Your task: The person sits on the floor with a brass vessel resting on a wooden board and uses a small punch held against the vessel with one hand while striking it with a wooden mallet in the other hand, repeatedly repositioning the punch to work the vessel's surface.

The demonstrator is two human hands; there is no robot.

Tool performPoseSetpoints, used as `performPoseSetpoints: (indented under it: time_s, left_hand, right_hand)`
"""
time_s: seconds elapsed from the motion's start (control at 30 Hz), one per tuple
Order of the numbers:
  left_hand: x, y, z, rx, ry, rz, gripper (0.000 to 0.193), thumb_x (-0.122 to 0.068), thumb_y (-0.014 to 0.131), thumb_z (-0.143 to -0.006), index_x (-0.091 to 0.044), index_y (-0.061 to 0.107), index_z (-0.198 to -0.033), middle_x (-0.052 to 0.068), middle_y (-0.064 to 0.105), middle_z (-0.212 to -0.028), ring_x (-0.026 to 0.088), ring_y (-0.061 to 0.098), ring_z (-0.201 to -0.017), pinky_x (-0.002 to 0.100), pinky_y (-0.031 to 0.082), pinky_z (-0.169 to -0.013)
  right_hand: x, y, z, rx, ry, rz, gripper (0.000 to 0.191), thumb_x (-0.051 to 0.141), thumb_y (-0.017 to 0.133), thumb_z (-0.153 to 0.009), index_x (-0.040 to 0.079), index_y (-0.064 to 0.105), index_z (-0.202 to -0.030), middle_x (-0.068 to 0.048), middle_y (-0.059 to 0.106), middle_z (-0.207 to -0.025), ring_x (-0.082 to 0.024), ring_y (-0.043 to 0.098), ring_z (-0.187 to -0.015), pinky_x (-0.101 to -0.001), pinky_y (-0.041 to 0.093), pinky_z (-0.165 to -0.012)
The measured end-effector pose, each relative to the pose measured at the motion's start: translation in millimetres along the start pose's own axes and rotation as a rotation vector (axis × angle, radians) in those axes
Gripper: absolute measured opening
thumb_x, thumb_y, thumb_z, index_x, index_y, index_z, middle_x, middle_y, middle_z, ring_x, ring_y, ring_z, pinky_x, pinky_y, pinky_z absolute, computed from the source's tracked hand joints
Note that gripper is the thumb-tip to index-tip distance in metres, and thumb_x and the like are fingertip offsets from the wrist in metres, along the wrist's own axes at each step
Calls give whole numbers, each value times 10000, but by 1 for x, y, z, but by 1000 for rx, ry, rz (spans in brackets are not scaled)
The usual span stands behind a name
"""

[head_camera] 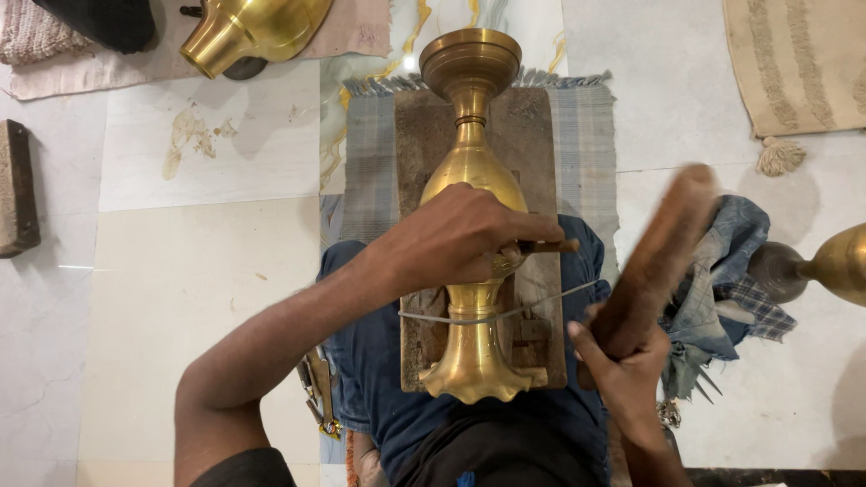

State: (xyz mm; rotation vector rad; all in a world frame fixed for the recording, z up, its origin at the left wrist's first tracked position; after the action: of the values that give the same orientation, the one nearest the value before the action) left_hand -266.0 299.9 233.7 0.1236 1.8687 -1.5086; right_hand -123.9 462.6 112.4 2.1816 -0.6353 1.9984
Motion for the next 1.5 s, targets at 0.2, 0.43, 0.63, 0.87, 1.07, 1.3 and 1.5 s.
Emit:
performPoseSetpoints:
  time_s: [0.2,0.43,0.63,0.87,1.07,1.3,1.5]
  left_hand:
    - [-14,12,-18,170,282,-31,364,27,691,-858,-160,749,-1164,-2,800,-862,112,715,-648,325,524,-533]
    - [-38,12,-32,274,556,69,233,-14,741,-799,-120,786,-1001,27,791,-861,182,765,-730,393,568,-593]
    - [-28,38,-37,610,371,-194,277,17,708,-784,-147,800,-988,17,785,-800,199,744,-726,472,539,-567]
    - [-42,19,-31,487,521,-46,257,-20,739,-768,-135,788,-992,21,795,-828,179,764,-761,423,566,-579]
    - [-35,4,-21,192,543,46,256,-15,700,-857,-155,783,-1055,-1,783,-828,120,738,-700,344,560,-559]
    - [-6,-1,-4,89,244,-16,398,-19,703,-870,-205,735,-1221,-1,783,-805,146,689,-600,358,537,-520]
    - [10,-15,17,-141,48,87,492,-40,723,-833,-229,697,-1286,-3,814,-948,102,757,-726,309,605,-628]
  right_hand:
    - [-11,-4,18,-117,-4,140,211,-1,788,-847,-26,683,-1028,-81,714,-834,-147,684,-721,-311,557,-666]
    - [-46,22,51,-165,21,-28,246,-7,763,-860,-19,661,-1083,-67,713,-929,-124,690,-801,-260,566,-692]
    - [-58,32,71,-217,11,-7,209,-21,778,-880,-22,661,-1053,-75,690,-908,-131,662,-798,-268,543,-707]
    - [-41,30,65,-176,112,185,269,13,791,-826,-28,620,-1030,-56,701,-841,-136,681,-769,-262,540,-678]
    - [-32,21,49,-191,77,196,260,36,787,-819,-18,661,-1039,-72,723,-866,-126,687,-775,-264,537,-680]
    - [-2,1,22,-85,80,82,215,50,774,-828,-10,650,-993,-40,676,-788,-117,638,-679,-264,526,-628]
    - [42,-8,-28,115,-5,507,235,26,817,-809,-36,645,-956,-117,622,-713,-219,587,-630,-334,502,-599]
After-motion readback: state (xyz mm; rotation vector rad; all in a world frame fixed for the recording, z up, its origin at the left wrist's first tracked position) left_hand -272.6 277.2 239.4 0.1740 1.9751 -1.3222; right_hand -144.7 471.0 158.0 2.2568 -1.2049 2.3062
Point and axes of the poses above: each hand's wrist, its own z-axis away from the middle knuckle, its own y-axis out of the palm, x = y × z, the point moved 10 cm from there along -z, towards the middle knuckle
